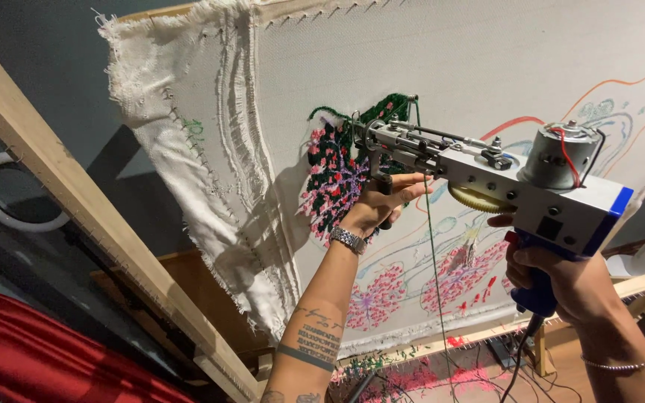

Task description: The recorder uses a tufting gun to insert yarn into a canvas stretched on a large upright frame.

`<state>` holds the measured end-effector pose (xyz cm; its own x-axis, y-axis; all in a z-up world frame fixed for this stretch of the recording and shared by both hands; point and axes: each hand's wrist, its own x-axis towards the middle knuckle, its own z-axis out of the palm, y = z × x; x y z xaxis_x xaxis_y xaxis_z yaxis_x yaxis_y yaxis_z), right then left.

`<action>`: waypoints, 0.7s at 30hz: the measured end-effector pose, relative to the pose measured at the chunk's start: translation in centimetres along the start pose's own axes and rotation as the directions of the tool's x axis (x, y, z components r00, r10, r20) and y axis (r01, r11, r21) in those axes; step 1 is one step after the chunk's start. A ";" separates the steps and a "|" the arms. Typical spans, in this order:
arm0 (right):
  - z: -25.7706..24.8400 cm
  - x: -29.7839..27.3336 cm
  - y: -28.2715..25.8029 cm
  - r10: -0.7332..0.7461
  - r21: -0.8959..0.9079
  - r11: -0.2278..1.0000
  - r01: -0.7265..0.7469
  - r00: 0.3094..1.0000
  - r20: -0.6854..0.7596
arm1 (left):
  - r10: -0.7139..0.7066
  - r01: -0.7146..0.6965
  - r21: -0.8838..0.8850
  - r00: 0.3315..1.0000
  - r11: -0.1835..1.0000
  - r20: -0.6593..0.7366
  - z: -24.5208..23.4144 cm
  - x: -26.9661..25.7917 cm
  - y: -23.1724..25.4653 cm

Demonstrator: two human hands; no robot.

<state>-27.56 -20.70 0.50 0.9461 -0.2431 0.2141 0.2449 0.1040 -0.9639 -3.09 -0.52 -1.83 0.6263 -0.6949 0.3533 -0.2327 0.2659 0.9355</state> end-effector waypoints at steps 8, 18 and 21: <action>-2.5 0.1 0.2 -0.029 -0.019 0.999 0.029 0.999 0.019 | -0.019 0.019 0.059 1.000 0.998 0.000 1.9 -0.6 0.1; -9.0 -0.2 4.4 0.058 0.066 0.995 -0.072 0.980 0.192 | -0.084 0.076 -0.181 0.996 0.981 -0.038 4.8 -2.5 -8.9; -10.2 -1.4 4.3 0.087 0.090 0.990 -0.108 0.973 0.214 | -0.103 0.095 -0.180 0.994 0.979 -0.033 5.8 -3.1 -10.3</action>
<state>-30.02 -29.78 -5.58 0.9872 -0.0211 0.1582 0.1590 0.2158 -0.9634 -6.92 -5.00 -12.51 0.6712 -0.6961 0.2550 -0.0344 0.3143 0.9487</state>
